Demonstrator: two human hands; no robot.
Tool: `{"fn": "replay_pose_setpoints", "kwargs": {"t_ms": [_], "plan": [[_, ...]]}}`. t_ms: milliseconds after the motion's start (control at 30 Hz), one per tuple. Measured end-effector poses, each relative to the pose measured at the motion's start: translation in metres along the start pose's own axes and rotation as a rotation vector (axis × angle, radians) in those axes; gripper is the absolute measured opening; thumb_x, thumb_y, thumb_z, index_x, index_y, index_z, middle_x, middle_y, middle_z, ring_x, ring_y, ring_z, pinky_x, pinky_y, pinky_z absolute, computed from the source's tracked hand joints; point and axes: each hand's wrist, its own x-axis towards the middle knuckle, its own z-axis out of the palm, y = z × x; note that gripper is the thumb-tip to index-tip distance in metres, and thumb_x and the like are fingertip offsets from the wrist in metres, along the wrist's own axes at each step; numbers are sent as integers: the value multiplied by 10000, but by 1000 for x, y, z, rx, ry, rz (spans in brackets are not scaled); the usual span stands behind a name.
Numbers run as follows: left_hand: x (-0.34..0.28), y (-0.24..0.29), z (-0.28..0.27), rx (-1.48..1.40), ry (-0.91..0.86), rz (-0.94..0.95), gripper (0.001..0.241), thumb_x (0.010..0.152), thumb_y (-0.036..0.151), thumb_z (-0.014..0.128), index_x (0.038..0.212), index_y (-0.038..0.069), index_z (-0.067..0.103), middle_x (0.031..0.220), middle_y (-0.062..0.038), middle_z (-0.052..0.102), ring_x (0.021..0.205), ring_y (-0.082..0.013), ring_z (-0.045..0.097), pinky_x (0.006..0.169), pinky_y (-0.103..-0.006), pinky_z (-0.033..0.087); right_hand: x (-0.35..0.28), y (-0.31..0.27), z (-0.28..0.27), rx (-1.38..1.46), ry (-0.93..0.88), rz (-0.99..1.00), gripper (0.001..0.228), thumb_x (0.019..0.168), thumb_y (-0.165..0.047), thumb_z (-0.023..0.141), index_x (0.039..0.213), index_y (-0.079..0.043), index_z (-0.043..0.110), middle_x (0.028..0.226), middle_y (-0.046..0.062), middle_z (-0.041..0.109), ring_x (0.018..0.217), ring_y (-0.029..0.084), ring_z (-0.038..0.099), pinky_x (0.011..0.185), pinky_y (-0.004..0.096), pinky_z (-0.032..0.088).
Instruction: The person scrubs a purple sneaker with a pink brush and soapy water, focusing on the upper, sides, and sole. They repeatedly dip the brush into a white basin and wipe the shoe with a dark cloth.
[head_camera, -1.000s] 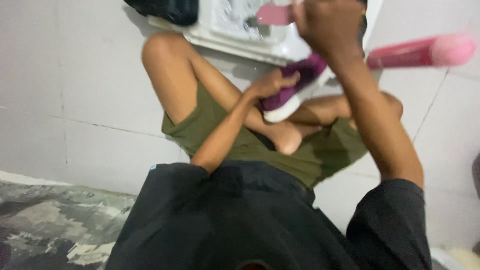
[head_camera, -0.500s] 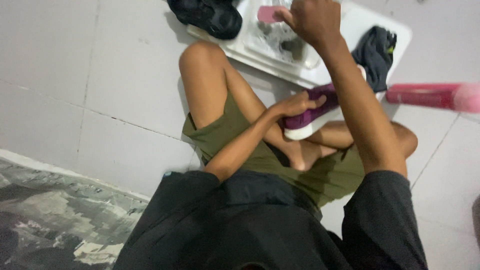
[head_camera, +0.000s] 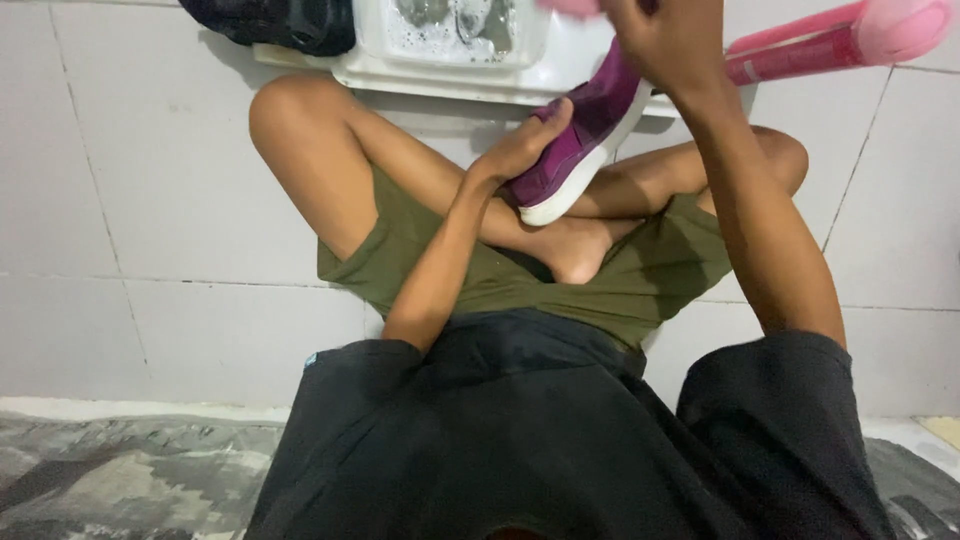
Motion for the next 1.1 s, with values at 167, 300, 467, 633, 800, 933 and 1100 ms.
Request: {"fn": "replay_pose_setpoints", "kwargs": {"t_ms": [167,300,467,633,800,933,1100], "plan": [[-5,3,0,54,-13,56,1363,605,941,87,1591,5,-13,1685,-171,-96,1580,-306,-70,1260,-510,-16,-104,-41,-39,-298,-143,-122,649,1015,-671,847,631,-234,562,540,-36,428,546,118,448,528,356,315],[-1,-1,5,-40,-178,211,1220,737,890,57,1589,21,143,1619,-313,300,1543,-426,268,1259,-515,252,-151,4,-9,-429,106,-224,977,808,-1001,846,522,-221,332,472,-91,304,480,37,303,479,253,228],[0,5,7,-154,-188,134,1164,692,860,119,1431,29,463,972,-197,689,876,-232,765,698,-269,666,-165,-68,0,-452,-13,-255,714,963,-851,717,625,-260,502,519,-58,438,483,66,409,429,294,224],[-7,1,13,-75,-43,41,1026,661,902,134,1159,139,605,499,106,329,405,-20,216,369,-218,138,-170,11,21,-909,5,-30,782,1081,-997,503,694,-319,457,594,-119,366,536,60,373,498,262,288],[-5,5,10,-132,-48,35,1166,681,878,115,1453,117,545,585,49,503,421,-36,177,370,-222,143,-150,-1,12,-957,-56,-332,433,1133,-306,491,713,-262,392,645,-40,418,544,106,382,492,319,274],[1,-13,11,-296,-169,220,1119,749,874,193,1415,19,471,1380,-246,567,1295,-361,557,1069,-438,515,-170,1,25,-878,112,-183,748,1169,-800,563,680,-253,415,574,-49,376,512,99,379,491,319,268],[1,-12,9,-89,34,-32,693,668,913,116,606,252,311,502,103,222,455,-48,146,449,-256,120,-132,-6,8,-347,-694,536,1117,622,-1106,349,1105,-171,724,987,77,708,936,262,672,785,430,509]]}}
